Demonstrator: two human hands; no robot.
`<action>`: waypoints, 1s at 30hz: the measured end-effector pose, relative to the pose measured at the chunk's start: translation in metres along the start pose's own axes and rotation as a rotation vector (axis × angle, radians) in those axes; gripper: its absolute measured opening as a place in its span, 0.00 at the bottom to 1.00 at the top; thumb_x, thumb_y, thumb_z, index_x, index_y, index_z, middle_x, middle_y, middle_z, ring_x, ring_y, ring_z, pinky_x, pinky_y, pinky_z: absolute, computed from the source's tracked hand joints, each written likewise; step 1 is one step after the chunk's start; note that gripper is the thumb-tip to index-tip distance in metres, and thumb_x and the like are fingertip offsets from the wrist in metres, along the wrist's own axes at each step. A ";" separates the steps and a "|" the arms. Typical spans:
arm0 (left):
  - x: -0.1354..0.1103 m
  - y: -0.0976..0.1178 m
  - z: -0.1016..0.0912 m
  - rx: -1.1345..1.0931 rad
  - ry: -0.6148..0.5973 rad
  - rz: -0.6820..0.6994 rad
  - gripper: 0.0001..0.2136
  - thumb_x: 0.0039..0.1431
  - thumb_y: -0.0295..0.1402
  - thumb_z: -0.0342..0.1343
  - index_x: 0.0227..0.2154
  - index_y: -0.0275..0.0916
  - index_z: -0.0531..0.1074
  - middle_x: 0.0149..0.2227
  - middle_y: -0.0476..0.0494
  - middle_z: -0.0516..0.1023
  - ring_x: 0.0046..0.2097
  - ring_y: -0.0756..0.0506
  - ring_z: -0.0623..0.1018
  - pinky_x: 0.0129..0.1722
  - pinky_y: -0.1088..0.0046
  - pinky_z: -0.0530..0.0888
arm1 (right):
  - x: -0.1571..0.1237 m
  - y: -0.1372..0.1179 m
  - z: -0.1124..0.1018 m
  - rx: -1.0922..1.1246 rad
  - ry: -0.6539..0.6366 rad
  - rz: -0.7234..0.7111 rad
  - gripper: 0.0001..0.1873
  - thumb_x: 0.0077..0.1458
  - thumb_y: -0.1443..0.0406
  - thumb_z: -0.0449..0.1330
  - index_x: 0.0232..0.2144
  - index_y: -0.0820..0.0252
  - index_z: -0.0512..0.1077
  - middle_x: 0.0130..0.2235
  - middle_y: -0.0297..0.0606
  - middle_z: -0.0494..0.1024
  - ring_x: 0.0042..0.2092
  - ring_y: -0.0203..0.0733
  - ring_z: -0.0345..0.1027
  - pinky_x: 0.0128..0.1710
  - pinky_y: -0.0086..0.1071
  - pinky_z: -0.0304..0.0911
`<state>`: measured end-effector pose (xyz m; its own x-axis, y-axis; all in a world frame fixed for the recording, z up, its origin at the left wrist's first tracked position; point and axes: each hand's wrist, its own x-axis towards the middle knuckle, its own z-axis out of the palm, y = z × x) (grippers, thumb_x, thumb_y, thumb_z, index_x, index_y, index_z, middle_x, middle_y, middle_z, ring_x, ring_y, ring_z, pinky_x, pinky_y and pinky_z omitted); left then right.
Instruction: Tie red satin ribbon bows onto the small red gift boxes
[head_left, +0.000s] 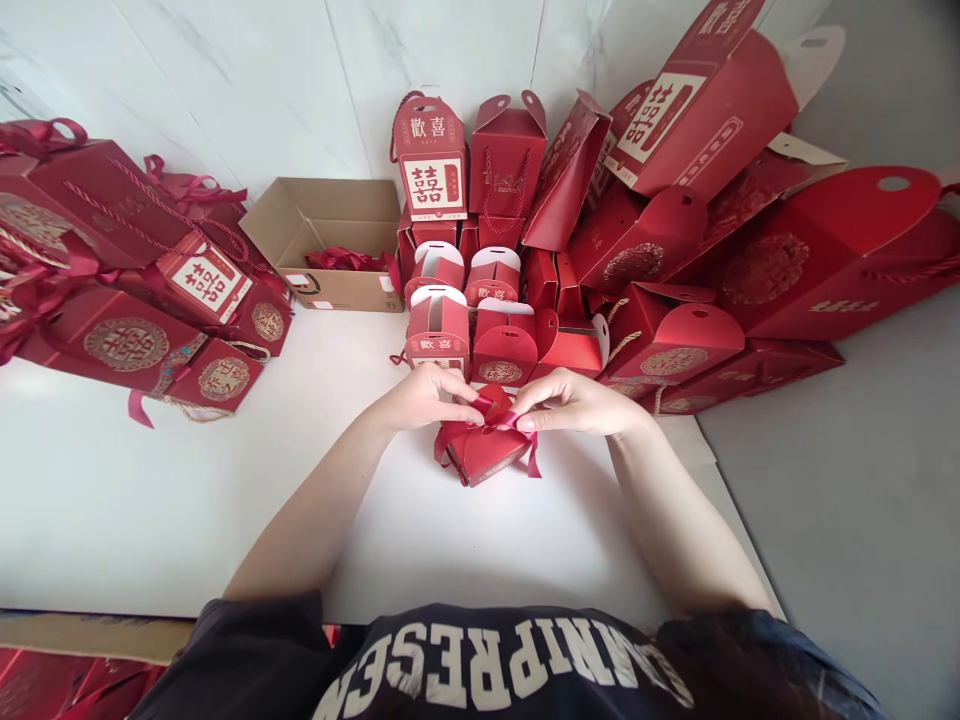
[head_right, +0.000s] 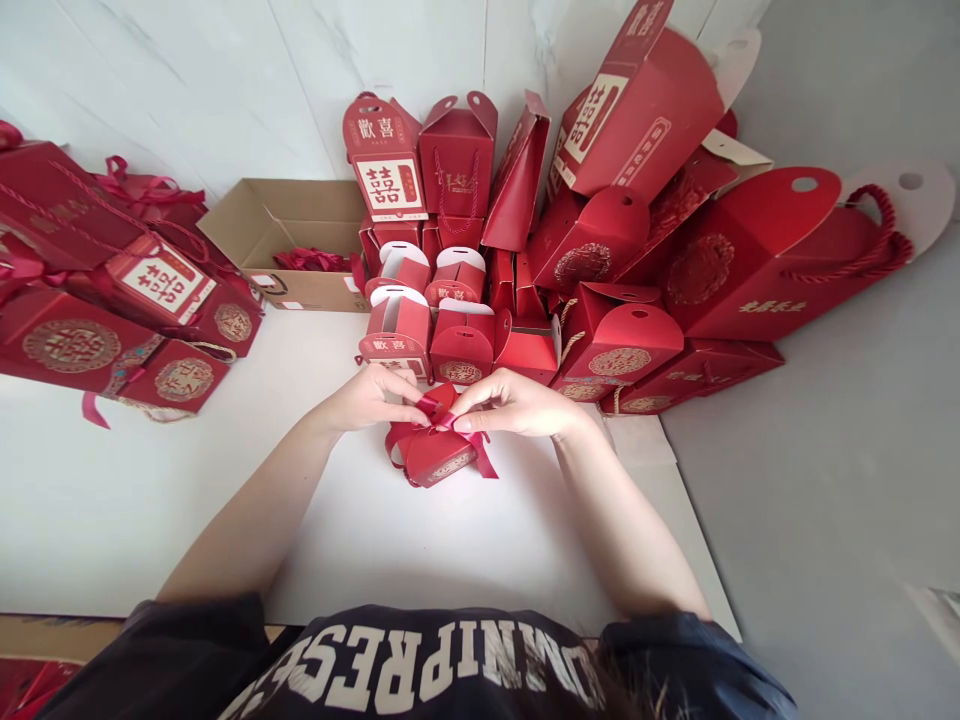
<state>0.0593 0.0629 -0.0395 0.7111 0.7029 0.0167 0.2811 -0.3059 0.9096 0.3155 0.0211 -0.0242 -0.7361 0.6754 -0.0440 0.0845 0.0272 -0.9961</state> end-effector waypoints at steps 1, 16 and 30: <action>0.000 0.000 0.000 0.010 -0.009 0.005 0.14 0.46 0.41 0.70 0.36 0.41 0.84 0.27 0.45 0.76 0.31 0.49 0.72 0.33 0.72 0.70 | 0.002 0.001 0.001 0.005 0.014 -0.009 0.15 0.55 0.58 0.66 0.42 0.62 0.80 0.33 0.38 0.80 0.33 0.36 0.69 0.35 0.32 0.66; -0.002 0.015 0.001 0.091 -0.104 0.021 0.10 0.50 0.38 0.68 0.33 0.38 0.82 0.29 0.45 0.79 0.34 0.48 0.74 0.36 0.71 0.71 | 0.013 -0.005 0.028 -0.424 0.149 -0.165 0.13 0.63 0.65 0.55 0.46 0.54 0.78 0.44 0.37 0.81 0.43 0.41 0.75 0.44 0.35 0.68; -0.002 0.015 -0.002 0.188 -0.119 0.042 0.12 0.59 0.41 0.59 0.32 0.38 0.82 0.30 0.45 0.77 0.34 0.48 0.72 0.37 0.72 0.68 | 0.013 -0.002 0.037 -0.452 0.296 -0.060 0.14 0.58 0.60 0.62 0.43 0.55 0.63 0.26 0.25 0.69 0.26 0.33 0.61 0.29 0.27 0.57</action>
<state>0.0607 0.0584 -0.0248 0.7925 0.6098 -0.0068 0.3572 -0.4551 0.8157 0.2816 0.0026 -0.0257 -0.5335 0.8398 0.1001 0.3771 0.3422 -0.8607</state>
